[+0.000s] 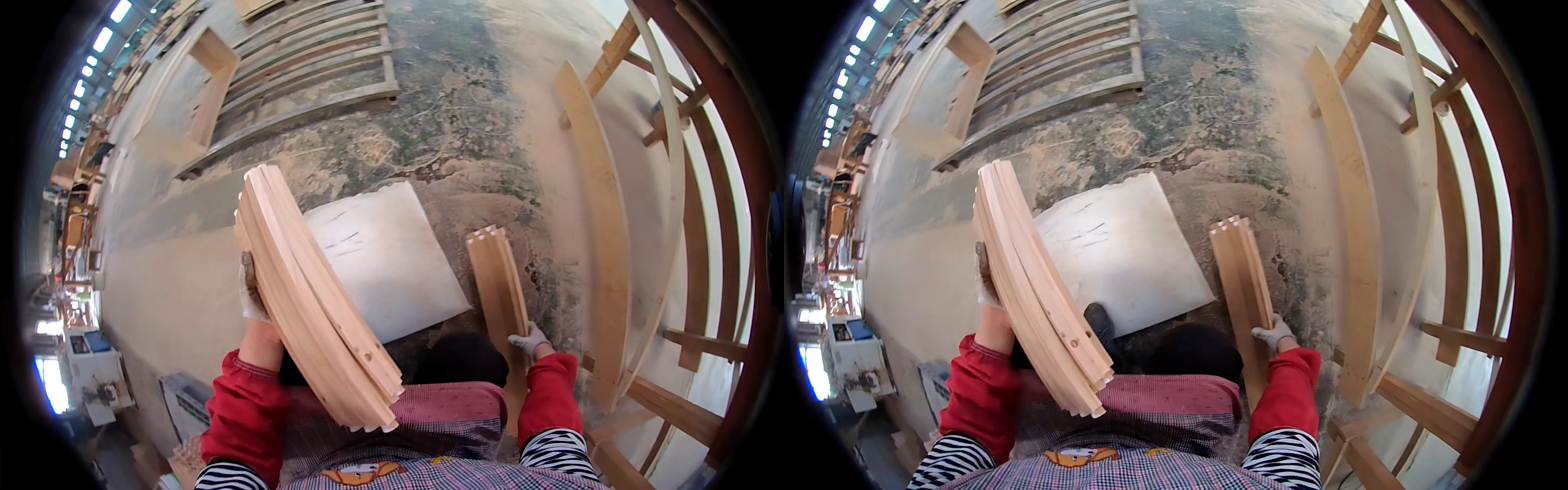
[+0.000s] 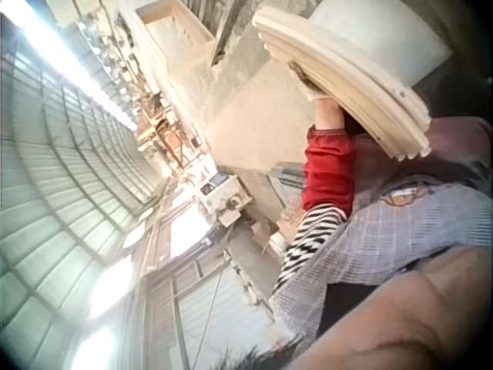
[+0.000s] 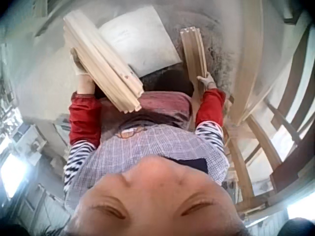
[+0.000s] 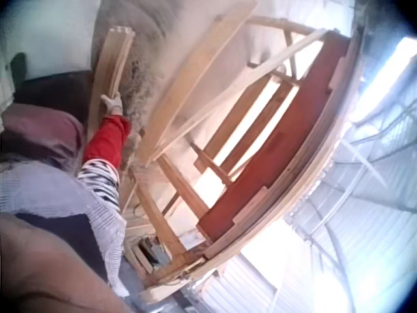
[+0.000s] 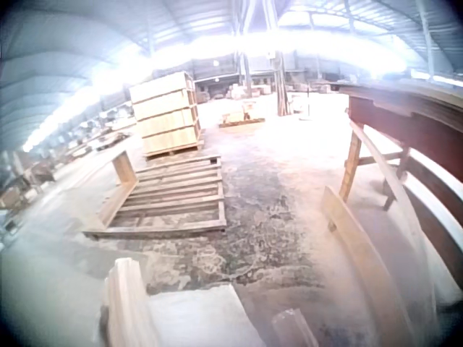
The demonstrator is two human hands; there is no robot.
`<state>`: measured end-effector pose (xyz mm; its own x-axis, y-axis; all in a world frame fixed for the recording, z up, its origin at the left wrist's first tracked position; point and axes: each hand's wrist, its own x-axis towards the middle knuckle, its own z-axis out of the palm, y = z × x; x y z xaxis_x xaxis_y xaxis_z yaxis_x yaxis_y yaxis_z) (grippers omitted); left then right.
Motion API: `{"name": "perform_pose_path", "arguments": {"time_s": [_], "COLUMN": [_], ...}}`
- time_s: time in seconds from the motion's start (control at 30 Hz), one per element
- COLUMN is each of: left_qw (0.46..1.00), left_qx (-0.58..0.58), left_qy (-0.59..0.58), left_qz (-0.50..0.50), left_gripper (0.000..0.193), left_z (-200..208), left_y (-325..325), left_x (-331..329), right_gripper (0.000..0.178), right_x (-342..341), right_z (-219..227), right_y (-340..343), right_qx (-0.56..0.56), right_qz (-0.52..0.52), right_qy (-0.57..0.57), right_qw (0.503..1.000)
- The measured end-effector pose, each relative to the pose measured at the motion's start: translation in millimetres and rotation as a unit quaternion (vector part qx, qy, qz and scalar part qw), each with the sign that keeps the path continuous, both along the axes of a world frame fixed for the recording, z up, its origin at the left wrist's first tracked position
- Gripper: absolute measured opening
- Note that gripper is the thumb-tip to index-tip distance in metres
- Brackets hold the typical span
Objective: The person applies glue to wooden pieces, then assembles them into a small box-like structure using a rubber mallet and hammer. They wipe the surface with a cloth during assembly.
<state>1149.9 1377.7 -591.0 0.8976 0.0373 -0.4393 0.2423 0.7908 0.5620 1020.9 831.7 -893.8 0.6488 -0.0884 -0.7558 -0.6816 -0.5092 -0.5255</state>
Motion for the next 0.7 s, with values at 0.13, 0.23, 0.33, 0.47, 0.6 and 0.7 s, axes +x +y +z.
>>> {"name": "perform_pose_path", "arguments": {"time_s": [0.13,0.23,0.33,0.47,0.6,0.7], "left_qw": [0.997,0.997,0.998,0.998,0.999,0.999], "left_qx": [0.017,-0.002,-0.019,-0.009,-0.022,-0.019], "left_qy": [-0.032,-0.006,0.007,0.024,0.028,0.050], "left_qz": [0.064,0.077,0.061,0.050,0.030,0.005], "left_gripper": [0.065,0.066,0.068,0.067,0.069,0.072], "left_z": [-18,-16,-5,23,28,30], "left_y": [12,10,10,-3,-8,-2], "left_x": [-28,-34,-47,-59,-62,-71], "right_gripper": [0.085,0.075,0.057,0.043,0.057,0.067], "right_x": [0,28,62,73,56,47], "right_z": [2,55,145,327,372,395], "right_y": [7,39,91,201,287,319], "right_qx": [-0.172,-0.193,0.028,0.228,0.346,0.284], "right_qz": [0.026,0.008,-0.023,0.098,0.195,0.225], "right_qy": [0.022,-0.053,-0.201,-0.313,-0.334,-0.305], "right_qw": [0.985,0.980,0.979,0.917,0.855,0.881]}}
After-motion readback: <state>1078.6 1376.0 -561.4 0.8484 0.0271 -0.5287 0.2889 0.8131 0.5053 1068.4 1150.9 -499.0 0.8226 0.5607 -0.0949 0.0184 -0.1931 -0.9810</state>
